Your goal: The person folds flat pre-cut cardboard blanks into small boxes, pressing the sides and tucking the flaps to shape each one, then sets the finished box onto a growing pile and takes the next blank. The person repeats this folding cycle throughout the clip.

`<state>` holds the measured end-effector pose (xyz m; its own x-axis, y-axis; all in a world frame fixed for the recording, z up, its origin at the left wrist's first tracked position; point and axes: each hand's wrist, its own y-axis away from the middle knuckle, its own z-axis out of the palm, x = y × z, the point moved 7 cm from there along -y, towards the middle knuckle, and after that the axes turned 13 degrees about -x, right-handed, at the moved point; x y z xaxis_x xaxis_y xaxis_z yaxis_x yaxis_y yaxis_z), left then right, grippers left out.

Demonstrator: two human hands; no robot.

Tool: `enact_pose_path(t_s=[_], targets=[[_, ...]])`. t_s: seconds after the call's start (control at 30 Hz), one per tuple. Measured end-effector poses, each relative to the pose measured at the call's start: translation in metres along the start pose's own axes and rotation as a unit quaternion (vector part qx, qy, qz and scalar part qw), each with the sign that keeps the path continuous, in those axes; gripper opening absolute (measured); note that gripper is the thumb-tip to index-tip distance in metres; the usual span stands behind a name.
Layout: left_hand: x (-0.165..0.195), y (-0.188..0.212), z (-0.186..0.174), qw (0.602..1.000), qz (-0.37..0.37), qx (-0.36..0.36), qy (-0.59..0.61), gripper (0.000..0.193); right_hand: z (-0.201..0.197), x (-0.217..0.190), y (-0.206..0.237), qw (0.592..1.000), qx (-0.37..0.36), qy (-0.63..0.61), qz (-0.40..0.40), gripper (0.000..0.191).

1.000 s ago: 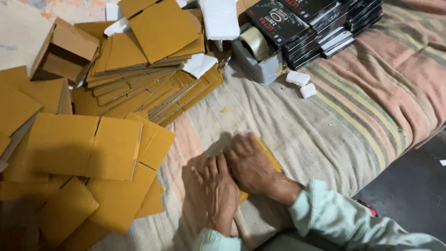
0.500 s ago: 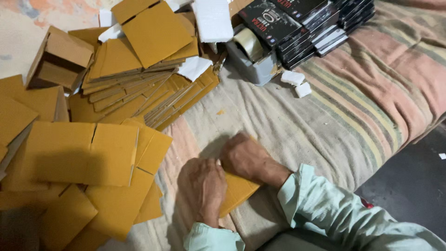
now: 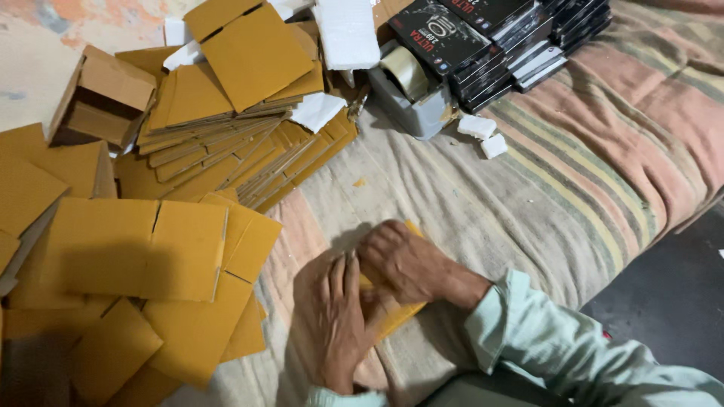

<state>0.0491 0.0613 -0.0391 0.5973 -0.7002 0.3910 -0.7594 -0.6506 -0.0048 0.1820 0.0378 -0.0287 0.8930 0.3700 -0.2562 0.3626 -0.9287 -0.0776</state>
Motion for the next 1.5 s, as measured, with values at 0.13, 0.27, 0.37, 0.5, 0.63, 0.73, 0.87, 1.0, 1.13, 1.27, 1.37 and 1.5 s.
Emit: enact_pose_path(t_s=[0.13,0.27,0.37,0.5,0.63,0.73,0.87,1.0,1.13,1.27,1.37,1.5], targets=[[0.020,0.019,-0.007,0.999,0.040,-0.021,0.015,0.129,0.001,-0.025,0.020,0.998,-0.056,0.002,-0.020,0.111],[0.009,0.031,0.008,0.998,-0.005,-0.064,0.026,0.113,0.000,-0.022,0.033,0.996,-0.055,0.073,-0.026,0.111],[-0.003,0.047,0.011,0.998,0.021,-0.003,0.054,0.105,0.001,0.009,0.055,0.999,-0.047,0.008,0.018,0.107],[-0.025,0.061,0.026,0.987,-0.008,0.067,0.149,0.100,0.017,0.048,0.077,0.968,-0.004,-0.205,0.143,0.091],[-0.042,0.070,0.037,0.950,-0.003,0.104,0.293,0.099,0.043,0.042,0.082,0.940,0.030,-0.244,0.237,0.078],[-0.048,0.074,0.029,0.929,0.070,0.135,0.337,0.086,0.053,0.029,0.080,0.896,0.082,-0.404,0.167,0.080],[-0.067,0.073,0.018,0.859,0.026,0.245,0.448,0.070,0.059,0.032,0.060,0.670,0.077,-0.707,0.213,0.081],[-0.059,0.071,0.012,0.826,-0.036,0.317,0.464,0.053,0.003,-0.016,0.011,0.595,0.155,-0.760,0.210,0.074],[-0.038,0.053,0.012,0.889,-0.217,0.288,0.282,0.039,-0.070,-0.131,-0.029,0.786,0.119,-0.606,-0.032,0.066],[-0.011,-0.004,0.002,0.946,-0.029,0.244,0.210,0.032,-0.117,-0.144,-0.030,0.895,0.177,-0.266,-0.312,0.059],[-0.005,-0.017,0.001,0.963,-0.029,0.256,0.082,0.031,-0.126,-0.144,-0.034,0.897,0.225,-0.098,-0.368,0.053],[-0.002,-0.018,0.002,0.964,-0.033,0.264,0.006,0.030,-0.153,-0.092,-0.082,0.925,0.316,0.015,-0.211,0.046]])
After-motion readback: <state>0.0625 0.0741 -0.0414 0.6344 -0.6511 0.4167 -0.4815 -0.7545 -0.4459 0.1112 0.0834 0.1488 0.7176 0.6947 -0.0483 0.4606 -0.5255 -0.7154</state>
